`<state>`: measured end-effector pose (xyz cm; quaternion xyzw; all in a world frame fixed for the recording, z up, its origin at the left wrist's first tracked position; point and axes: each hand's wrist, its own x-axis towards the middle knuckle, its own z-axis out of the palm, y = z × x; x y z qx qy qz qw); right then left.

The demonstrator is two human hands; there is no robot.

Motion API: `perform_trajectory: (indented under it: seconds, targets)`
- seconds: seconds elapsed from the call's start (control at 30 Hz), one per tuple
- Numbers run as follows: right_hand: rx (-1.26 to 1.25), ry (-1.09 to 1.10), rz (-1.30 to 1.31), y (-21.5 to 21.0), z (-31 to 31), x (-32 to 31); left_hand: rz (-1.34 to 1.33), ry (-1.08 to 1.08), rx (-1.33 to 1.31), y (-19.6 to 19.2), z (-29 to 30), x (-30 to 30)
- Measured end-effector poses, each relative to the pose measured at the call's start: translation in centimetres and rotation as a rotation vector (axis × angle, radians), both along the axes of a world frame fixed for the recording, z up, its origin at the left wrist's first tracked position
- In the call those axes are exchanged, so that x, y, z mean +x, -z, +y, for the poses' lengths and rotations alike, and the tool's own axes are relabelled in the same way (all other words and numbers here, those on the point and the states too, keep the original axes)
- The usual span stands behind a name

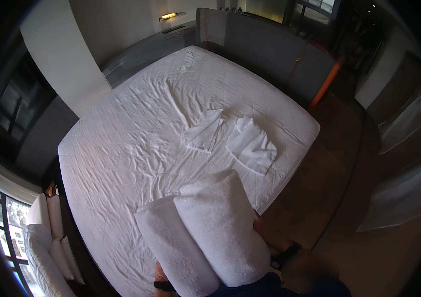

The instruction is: The person enters a hotel room carrying towels and water bottles, places the bottles on a desk, and sets the towels on the bed. The person then folds and rolls towels on the bed by hand before picking up the rolled towels.

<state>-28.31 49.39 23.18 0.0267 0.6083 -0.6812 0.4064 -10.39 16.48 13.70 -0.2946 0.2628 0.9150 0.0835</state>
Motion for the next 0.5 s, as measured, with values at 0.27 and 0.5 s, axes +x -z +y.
perform_trajectory:
  seconds: [0.27,0.5]
  targets:
    - [0.096,0.276,0.160,5.3,20.4,3.3,0.188,0.423,0.016,-0.9,13.9,-10.8]
    - [0.187,0.535,0.241,4.3,38.9,2.1,0.191,0.628,0.210,-2.6,31.6,-25.5]
